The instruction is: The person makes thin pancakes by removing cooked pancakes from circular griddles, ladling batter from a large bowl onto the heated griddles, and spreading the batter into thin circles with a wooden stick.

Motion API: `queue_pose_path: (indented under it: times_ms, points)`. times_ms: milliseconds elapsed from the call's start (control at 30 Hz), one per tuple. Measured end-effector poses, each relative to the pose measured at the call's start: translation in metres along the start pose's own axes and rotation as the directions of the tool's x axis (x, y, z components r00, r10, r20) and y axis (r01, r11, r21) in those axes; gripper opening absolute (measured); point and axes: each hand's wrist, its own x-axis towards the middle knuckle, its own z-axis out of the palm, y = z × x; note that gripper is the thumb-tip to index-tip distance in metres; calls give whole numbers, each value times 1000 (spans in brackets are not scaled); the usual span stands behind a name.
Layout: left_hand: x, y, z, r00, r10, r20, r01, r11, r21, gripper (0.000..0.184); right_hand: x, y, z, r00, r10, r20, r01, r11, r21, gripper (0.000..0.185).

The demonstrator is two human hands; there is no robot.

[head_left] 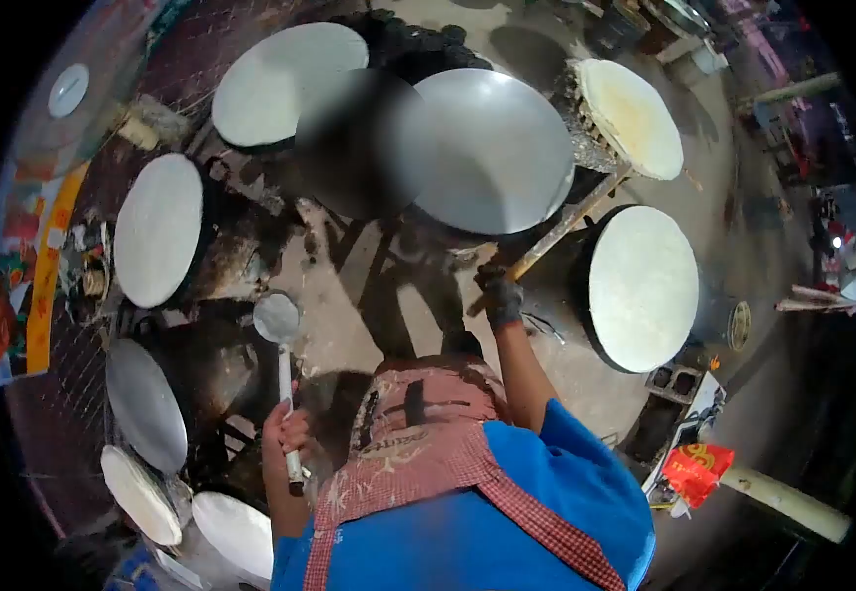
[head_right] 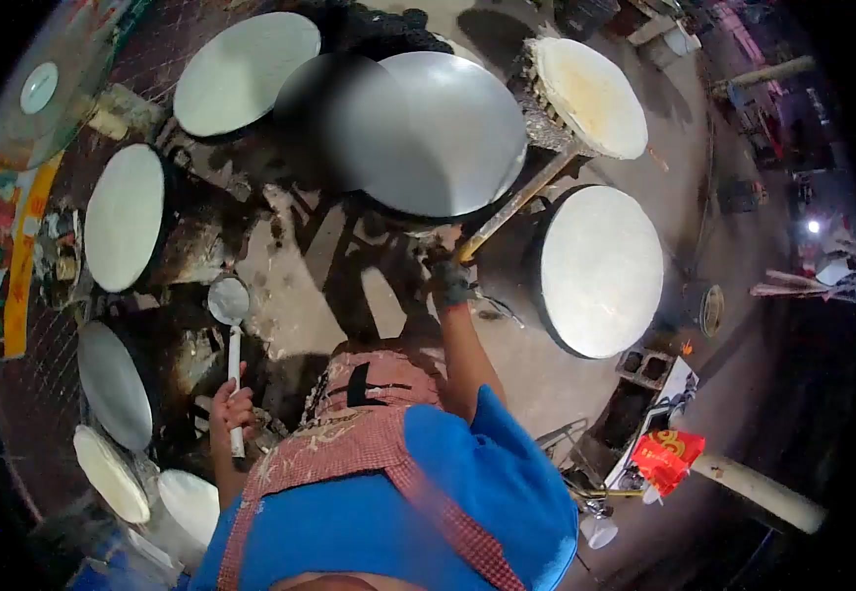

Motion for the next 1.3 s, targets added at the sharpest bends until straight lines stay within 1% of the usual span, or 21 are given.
queue_pose_path:
  times_ms: [100, 133, 200, 233, 267, 333, 367, 400, 433, 467, 567, 633, 667, 833, 867, 967, 1000, 1100, 1133, 1233, 1300]
  points:
    - [-29, -6, -10, 952, 231, -202, -218, 972, 83, 39, 23, 18, 25, 1000, -27, 11, 27, 1000, 16, 23]
    - [-38, -18, 2, 920, 318, -229, -293, 946, 137, 38, 33, 20, 30, 998, -54, 28, 54, 999, 3, 21]
    - [-55, -30, 2, 909, 369, -194, -352, 929, 116, 37, 63, 22, 31, 992, -112, 57, 113, 993, -26, 17]
    - [-60, -34, -1, 900, 398, -176, -385, 917, 102, 37, 57, 5, 60, 999, -38, 9, 36, 990, 136, 16]
    - [-65, -34, -9, 900, 396, -181, -386, 918, 89, 34, 123, 35, 16, 967, 63, -245, -58, 998, 25, 18]
    - [-75, -31, -30, 899, 390, -199, -386, 921, 61, 29, 122, 7, 24, 970, 122, -209, -107, 991, 83, 18]
    - [-77, -29, -37, 896, 396, -198, -402, 916, 15, 29, 105, -10, 51, 970, 151, -188, -133, 985, 109, 19]
    - [-78, -28, -44, 895, 399, -200, -414, 909, -38, 29, 77, -18, 74, 991, 71, -113, -75, 997, -24, 25]
    - [-78, -27, -52, 893, 400, -205, -425, 900, -95, 29, 79, -25, 79, 997, 41, -72, -44, 998, -40, 26]
    - [-80, -21, -62, 915, 379, -140, -384, 923, -9, 30, 84, -38, 80, 999, 15, -33, -17, 998, -54, 28]
    - [-85, -21, -67, 918, 396, -26, -396, 918, -16, 31, 93, -73, 84, 996, -47, 71, 56, 990, -132, 30]
    - [-82, -13, -89, 942, 330, 64, -310, 927, -210, 31, 99, -119, 110, 987, -111, 120, 135, 967, -215, 29]
    - [-80, -10, -91, 940, 338, 42, -320, 919, -231, 31, 100, -139, 128, 979, -145, 141, 178, 949, -260, 29]
    - [-80, -15, -89, 928, 363, -77, -371, 891, -261, 31, 91, -188, 200, 935, -306, 179, 354, 800, -484, 28]
    - [-78, -14, -99, 929, 356, -98, -369, 903, -220, 30, 89, -184, 207, 927, -330, 178, 373, 766, -524, 27]
    - [-78, -19, -113, 949, 304, -81, -315, 911, -267, 28, 77, -146, 198, 911, -375, 172, 389, 644, -658, 27]
    - [-80, -22, -107, 939, 309, -150, -337, 915, -220, 26, 76, -130, 191, 911, -374, 171, 380, 605, -700, 26]
    - [-80, -25, -125, 955, 264, -131, -293, 900, -322, 25, 77, -81, 167, 919, -357, 167, 336, 491, -804, 25]
    - [-80, -25, -129, 969, 231, -82, -245, 891, -382, 25, 78, -67, 161, 922, -350, 168, 324, 454, -830, 25]
    - [-80, -29, -128, 958, 285, 28, -250, 882, -400, 32, 79, -37, 154, 925, -327, 194, 303, 325, -896, 24]
    - [-82, -32, -118, 951, 308, 15, -291, 911, -292, 28, 82, -32, 151, 922, -315, 224, 302, 227, -926, 24]
